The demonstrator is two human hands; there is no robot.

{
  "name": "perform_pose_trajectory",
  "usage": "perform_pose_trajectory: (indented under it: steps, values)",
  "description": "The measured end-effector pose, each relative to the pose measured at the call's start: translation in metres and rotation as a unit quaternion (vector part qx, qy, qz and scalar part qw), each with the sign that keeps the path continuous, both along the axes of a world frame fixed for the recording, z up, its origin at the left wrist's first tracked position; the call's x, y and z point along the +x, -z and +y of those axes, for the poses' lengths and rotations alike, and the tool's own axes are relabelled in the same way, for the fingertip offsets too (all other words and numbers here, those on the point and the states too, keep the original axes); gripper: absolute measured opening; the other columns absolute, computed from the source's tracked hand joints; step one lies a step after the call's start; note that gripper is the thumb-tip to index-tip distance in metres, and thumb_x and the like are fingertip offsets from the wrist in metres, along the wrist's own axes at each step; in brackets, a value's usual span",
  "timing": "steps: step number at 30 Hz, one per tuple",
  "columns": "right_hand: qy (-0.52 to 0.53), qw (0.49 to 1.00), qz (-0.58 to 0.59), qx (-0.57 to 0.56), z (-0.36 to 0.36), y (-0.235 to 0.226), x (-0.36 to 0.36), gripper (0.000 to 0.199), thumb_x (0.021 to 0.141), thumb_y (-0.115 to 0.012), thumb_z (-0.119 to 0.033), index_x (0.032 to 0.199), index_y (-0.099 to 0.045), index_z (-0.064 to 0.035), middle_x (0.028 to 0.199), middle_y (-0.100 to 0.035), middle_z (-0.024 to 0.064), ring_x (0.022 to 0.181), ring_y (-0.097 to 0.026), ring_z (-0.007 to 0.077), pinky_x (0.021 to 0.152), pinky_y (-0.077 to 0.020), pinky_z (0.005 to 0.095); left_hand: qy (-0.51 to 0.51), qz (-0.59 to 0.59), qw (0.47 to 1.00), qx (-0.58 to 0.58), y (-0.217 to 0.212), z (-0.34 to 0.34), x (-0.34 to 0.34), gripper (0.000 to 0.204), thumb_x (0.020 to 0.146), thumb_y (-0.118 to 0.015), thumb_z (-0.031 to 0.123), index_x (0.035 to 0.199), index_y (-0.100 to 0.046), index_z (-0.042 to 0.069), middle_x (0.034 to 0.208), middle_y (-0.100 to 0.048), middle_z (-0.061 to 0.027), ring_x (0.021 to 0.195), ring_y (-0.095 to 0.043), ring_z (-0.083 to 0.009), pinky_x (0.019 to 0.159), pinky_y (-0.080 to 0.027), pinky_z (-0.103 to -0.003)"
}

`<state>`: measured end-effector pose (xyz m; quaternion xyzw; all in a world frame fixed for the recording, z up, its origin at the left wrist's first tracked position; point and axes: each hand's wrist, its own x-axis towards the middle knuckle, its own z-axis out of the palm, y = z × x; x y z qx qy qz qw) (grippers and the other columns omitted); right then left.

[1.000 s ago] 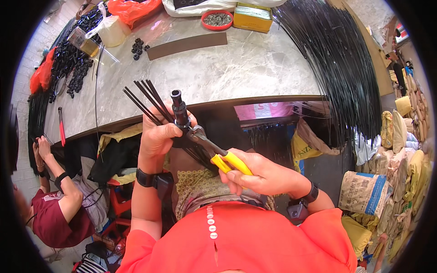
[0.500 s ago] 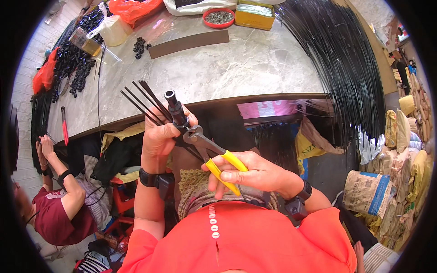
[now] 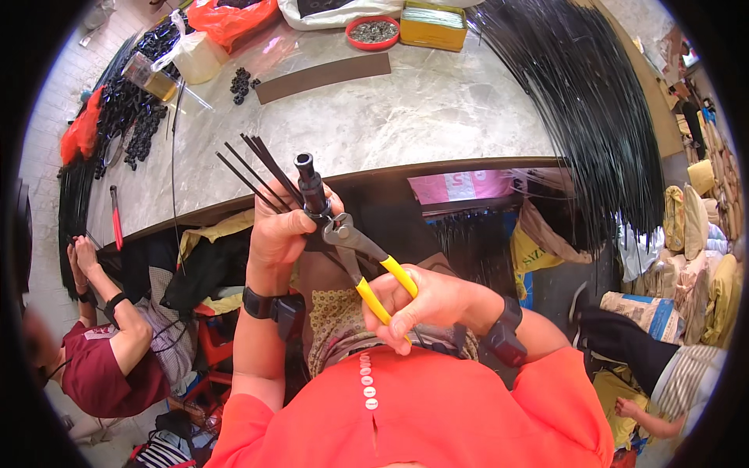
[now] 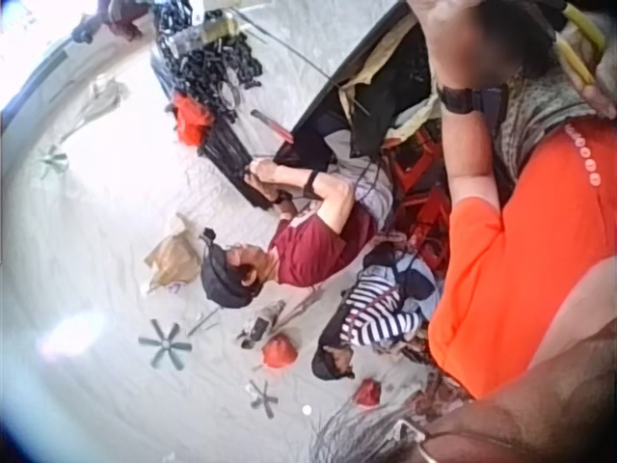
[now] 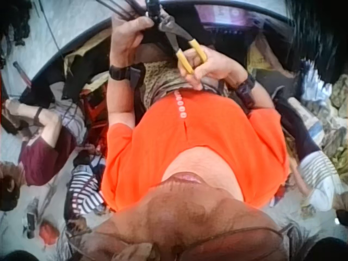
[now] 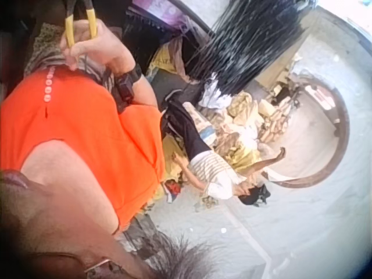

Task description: The person attaches metal ribs to a central hub and cuts excess wire using pliers at a workbench.

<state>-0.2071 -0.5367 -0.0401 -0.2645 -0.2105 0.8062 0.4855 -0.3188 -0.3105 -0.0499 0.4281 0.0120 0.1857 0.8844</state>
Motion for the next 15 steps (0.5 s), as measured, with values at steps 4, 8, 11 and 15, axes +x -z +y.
perform_pose_trajectory:
  steps: [4,8,11,15]
  values:
    - [0.054,0.985,-0.158,-0.050,0.004,-0.005,0.006,0.042,0.079,-0.079,-0.004,0.114,-0.056,0.0033,0.078,-0.066,0.0090,0.065,-0.068,0.0160,0.058,-0.0527,0.0278,-0.029,0.009,0.999,0.014,-0.002,-0.005,0.007,0.034,0.073,-0.076,-0.011,0.104,-0.065,-0.003,0.095,-0.071,-0.0162,0.088,-0.072,-0.0272,0.081,-0.059,-0.038]
    - [0.289,0.819,-0.491,0.069,-0.003,-0.014,0.002,0.070,0.074,-0.083,-0.006,0.132,-0.045,0.0004,0.098,-0.065,0.0089,0.064,-0.066,0.0109,0.055,-0.0519,0.0240,-0.083,0.040,0.995,0.033,-0.003,-0.006,0.004,0.032,0.074,-0.076,-0.009,0.104,-0.066,-0.005,0.094,-0.072,-0.0153,0.086,-0.072,-0.0232,0.080,-0.059,-0.035]
    - [0.311,0.524,-0.765,0.208,-0.004,-0.010,0.008,0.080,0.069,-0.080,-0.008,0.139,-0.043,0.0044,0.107,-0.060,0.0144,0.081,-0.065,0.0242,0.065,-0.0545,0.0307,-0.098,0.067,0.991,0.054,-0.009,-0.010,0.006,0.031,0.074,-0.077,-0.007,0.103,-0.066,-0.004,0.093,-0.072,-0.0154,0.085,-0.072,-0.0223,0.080,-0.059,-0.035]
    - [0.288,0.434,-0.831,0.193,-0.009,-0.007,0.006,0.081,0.070,-0.076,-0.008,0.141,-0.041,0.0073,0.110,-0.058,0.0178,0.088,-0.062,0.0330,0.074,-0.0547,0.0367,-0.103,0.088,0.989,0.065,-0.010,-0.013,0.008,0.032,0.072,-0.077,-0.003,0.103,-0.066,-0.003,0.092,-0.073,-0.0181,0.084,-0.072,-0.0240,0.082,-0.058,-0.037]
